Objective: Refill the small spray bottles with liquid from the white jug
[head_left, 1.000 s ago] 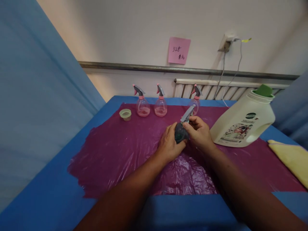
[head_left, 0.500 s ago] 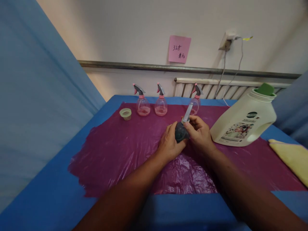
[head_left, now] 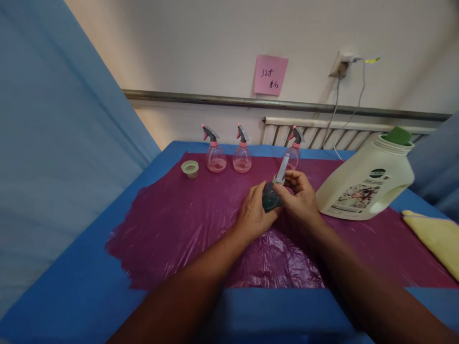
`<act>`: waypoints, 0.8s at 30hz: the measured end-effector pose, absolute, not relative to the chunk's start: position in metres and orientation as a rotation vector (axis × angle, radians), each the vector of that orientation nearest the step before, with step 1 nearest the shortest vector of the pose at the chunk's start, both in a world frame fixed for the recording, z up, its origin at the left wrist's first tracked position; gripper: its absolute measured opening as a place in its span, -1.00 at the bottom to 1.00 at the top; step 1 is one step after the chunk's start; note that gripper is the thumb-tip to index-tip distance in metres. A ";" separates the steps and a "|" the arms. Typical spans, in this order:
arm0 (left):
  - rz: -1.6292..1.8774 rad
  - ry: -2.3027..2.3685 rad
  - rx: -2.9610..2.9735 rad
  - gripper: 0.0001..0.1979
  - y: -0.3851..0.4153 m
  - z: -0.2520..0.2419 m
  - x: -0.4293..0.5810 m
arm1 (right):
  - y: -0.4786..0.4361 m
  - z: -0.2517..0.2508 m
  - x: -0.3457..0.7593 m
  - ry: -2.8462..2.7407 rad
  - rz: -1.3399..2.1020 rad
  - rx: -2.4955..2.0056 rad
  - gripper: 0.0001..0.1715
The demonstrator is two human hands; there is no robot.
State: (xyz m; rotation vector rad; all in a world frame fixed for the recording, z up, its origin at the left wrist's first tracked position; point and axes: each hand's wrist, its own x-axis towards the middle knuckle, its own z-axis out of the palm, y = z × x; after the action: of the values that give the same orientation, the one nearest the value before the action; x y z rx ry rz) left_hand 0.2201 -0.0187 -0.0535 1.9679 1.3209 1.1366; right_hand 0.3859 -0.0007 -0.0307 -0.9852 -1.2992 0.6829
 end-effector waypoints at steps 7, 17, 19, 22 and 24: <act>1.128 1.340 1.926 0.06 -0.020 -0.052 0.221 | -0.004 -0.017 0.391 -1.424 0.454 -1.196 -0.52; 1.388 1.342 1.836 -0.29 -0.015 -0.057 0.215 | -0.002 0.012 0.399 -1.487 0.424 -1.331 -0.50; 1.428 1.368 1.765 -0.33 -0.012 -0.060 0.214 | 0.009 0.022 0.405 -1.515 0.356 -1.353 -0.50; 1.413 1.389 1.705 -0.39 -0.010 -0.061 0.214 | 0.039 0.034 0.412 -1.583 0.220 -1.388 -0.54; 1.386 1.395 1.717 -0.46 -0.012 -0.059 0.215 | 0.064 0.038 0.414 -1.612 0.181 -1.432 -0.55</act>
State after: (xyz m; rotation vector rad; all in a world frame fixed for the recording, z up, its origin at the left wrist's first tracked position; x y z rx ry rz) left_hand 0.2150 -0.0121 -0.0591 1.7168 1.3946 1.3856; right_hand 0.4135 0.0643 0.0376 -1.4320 -1.6123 0.1812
